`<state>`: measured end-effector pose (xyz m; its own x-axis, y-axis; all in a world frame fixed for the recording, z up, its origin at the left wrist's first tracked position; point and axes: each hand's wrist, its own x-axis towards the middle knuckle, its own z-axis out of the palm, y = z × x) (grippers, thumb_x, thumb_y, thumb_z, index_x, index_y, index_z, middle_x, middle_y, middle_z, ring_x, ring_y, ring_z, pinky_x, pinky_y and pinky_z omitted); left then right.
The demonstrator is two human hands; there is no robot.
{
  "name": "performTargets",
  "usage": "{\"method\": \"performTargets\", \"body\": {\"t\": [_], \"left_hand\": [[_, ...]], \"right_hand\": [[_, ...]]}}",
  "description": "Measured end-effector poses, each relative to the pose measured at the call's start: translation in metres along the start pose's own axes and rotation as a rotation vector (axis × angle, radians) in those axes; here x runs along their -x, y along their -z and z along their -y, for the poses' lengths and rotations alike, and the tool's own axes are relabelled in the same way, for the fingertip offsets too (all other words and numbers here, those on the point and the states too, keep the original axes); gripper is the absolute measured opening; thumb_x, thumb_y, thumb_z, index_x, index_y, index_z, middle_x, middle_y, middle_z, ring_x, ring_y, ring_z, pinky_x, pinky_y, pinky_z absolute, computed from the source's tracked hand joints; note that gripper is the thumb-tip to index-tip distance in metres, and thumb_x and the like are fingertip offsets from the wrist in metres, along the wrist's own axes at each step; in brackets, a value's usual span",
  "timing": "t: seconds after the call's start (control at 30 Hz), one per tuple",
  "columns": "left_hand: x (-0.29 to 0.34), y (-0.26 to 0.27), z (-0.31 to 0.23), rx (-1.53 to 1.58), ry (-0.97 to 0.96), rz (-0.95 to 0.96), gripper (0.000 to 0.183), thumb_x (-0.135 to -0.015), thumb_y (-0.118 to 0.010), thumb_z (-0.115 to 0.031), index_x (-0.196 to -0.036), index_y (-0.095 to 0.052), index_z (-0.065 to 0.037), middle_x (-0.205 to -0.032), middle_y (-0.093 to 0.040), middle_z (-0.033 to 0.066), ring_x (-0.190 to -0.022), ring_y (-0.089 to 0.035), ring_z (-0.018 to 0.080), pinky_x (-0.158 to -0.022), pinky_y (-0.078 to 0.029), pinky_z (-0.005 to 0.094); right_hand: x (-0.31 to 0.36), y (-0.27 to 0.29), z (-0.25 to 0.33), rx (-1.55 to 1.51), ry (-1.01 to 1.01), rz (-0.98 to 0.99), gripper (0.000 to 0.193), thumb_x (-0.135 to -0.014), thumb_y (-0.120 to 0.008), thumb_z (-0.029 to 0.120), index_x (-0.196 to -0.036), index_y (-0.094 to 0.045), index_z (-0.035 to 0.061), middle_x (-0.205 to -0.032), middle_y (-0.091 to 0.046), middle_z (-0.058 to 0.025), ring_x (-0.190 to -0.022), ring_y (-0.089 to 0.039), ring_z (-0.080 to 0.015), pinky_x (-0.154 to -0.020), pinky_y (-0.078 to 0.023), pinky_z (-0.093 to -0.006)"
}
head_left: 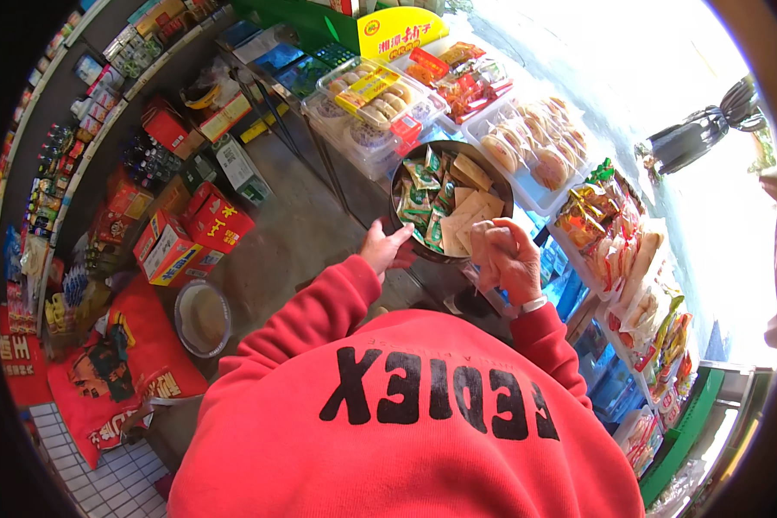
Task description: The person repeatedly picks up individually wrapped bread rolls from a display tray, turns them over to inspect the packaging, and places them back in the same tray. The action is repetitive and does not result in a visible final arrangement or destination change.
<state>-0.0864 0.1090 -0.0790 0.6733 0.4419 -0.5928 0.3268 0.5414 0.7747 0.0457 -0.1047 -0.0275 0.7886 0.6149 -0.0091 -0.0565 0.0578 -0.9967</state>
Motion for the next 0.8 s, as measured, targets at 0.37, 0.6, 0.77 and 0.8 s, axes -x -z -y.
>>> {"method": "performTargets", "body": {"t": [0.37, 0.6, 0.77, 0.8], "left_hand": [[-0.008, -0.007, 0.009, -0.076, 0.008, -0.062, 0.073, -0.088, -0.074, -0.036, -0.143, -0.034, -0.008, -0.105, -0.066, 0.0135, -0.087, -0.068, 0.0262, -0.072, -0.057, 0.0435], [-0.010, -0.018, 0.022, 0.133, 0.091, -0.038, 0.061, -0.086, -0.075, -0.045, -0.133, -0.051, -0.015, -0.124, -0.061, 0.0077, -0.111, -0.057, 0.0305, -0.089, -0.049, 0.0511], [-0.021, -0.014, 0.035, 0.171, 0.133, -0.036, 0.057, -0.088, -0.074, -0.044, -0.131, -0.054, -0.014, -0.124, -0.062, 0.0090, -0.110, -0.058, 0.0276, -0.091, -0.049, 0.0493], [-0.024, -0.015, 0.039, 0.040, -0.011, -0.200, 0.064, -0.087, -0.075, -0.045, -0.136, -0.051, -0.011, -0.132, -0.057, 0.0117, -0.119, -0.054, 0.0289, -0.097, -0.046, 0.0484]], "right_hand": [[-0.017, 0.021, 0.017, 0.304, -0.029, 0.201, 0.026, -0.093, -0.065, 0.027, -0.085, -0.063, 0.0032, -0.077, -0.061, -0.0007, -0.068, -0.053, -0.0064, -0.059, -0.043, -0.0239], [0.004, 0.040, 0.014, 0.053, -0.269, 0.264, 0.025, -0.093, -0.071, 0.020, -0.081, -0.060, 0.0012, -0.058, -0.054, 0.0017, -0.048, -0.046, -0.0047, -0.043, -0.033, -0.0236], [0.005, 0.054, 0.006, 0.035, -0.189, 0.333, 0.018, -0.091, -0.071, 0.016, -0.095, -0.064, -0.0003, -0.063, -0.056, 0.0029, -0.052, -0.049, -0.0042, -0.048, -0.037, -0.0218], [0.004, 0.060, 0.002, 0.118, -0.190, 0.365, 0.018, -0.090, -0.071, 0.017, -0.095, -0.065, 0.0003, -0.068, -0.059, 0.0018, -0.059, -0.053, -0.0050, -0.053, -0.042, -0.0228]]}}
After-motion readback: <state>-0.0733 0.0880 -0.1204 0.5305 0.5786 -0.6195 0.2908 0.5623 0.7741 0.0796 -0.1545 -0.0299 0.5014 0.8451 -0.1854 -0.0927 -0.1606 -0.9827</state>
